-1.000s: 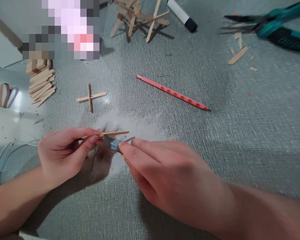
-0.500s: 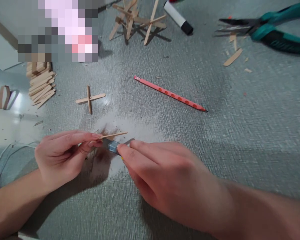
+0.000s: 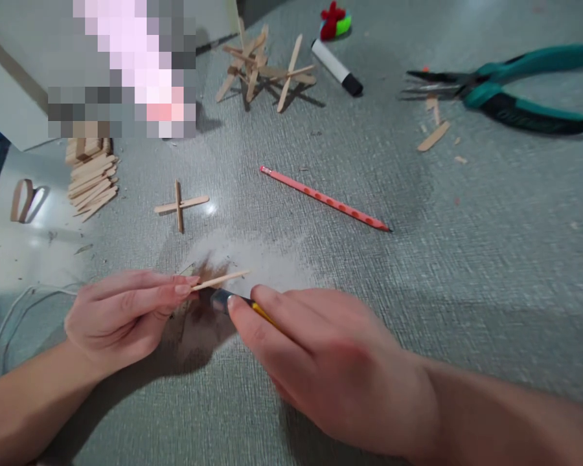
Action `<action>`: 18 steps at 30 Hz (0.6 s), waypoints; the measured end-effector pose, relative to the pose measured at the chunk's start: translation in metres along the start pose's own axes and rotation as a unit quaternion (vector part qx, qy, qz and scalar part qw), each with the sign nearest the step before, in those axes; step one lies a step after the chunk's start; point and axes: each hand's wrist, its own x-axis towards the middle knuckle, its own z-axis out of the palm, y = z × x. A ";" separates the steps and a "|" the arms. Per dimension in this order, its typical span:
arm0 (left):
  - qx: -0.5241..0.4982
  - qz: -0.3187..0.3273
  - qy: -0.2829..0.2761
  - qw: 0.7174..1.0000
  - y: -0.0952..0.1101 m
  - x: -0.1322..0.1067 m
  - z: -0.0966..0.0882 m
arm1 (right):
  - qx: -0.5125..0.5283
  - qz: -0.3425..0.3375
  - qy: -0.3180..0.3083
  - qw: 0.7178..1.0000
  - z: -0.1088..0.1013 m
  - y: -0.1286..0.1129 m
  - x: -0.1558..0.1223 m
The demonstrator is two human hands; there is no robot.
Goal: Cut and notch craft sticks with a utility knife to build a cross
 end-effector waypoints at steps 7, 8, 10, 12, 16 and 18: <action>0.033 0.149 0.027 0.988 -0.004 0.000 -0.006 | 0.059 0.013 0.024 0.998 -0.006 -0.006 0.014; 0.030 0.160 0.023 0.986 -0.004 0.000 -0.006 | 0.077 0.039 0.027 0.996 -0.006 -0.008 0.015; 0.027 0.180 0.017 0.983 -0.004 0.000 -0.006 | 0.102 0.075 0.027 0.992 -0.006 -0.011 0.016; 0.028 0.190 0.024 0.981 -0.005 0.001 -0.006 | 0.089 0.060 0.035 0.994 -0.004 -0.011 0.014; 0.007 0.198 0.030 0.980 -0.006 0.001 -0.007 | 0.023 -0.023 0.056 0.998 0.000 -0.006 0.007; -0.005 0.206 0.013 0.978 -0.007 0.000 -0.008 | 0.012 -0.042 0.060 0.997 0.000 -0.003 0.006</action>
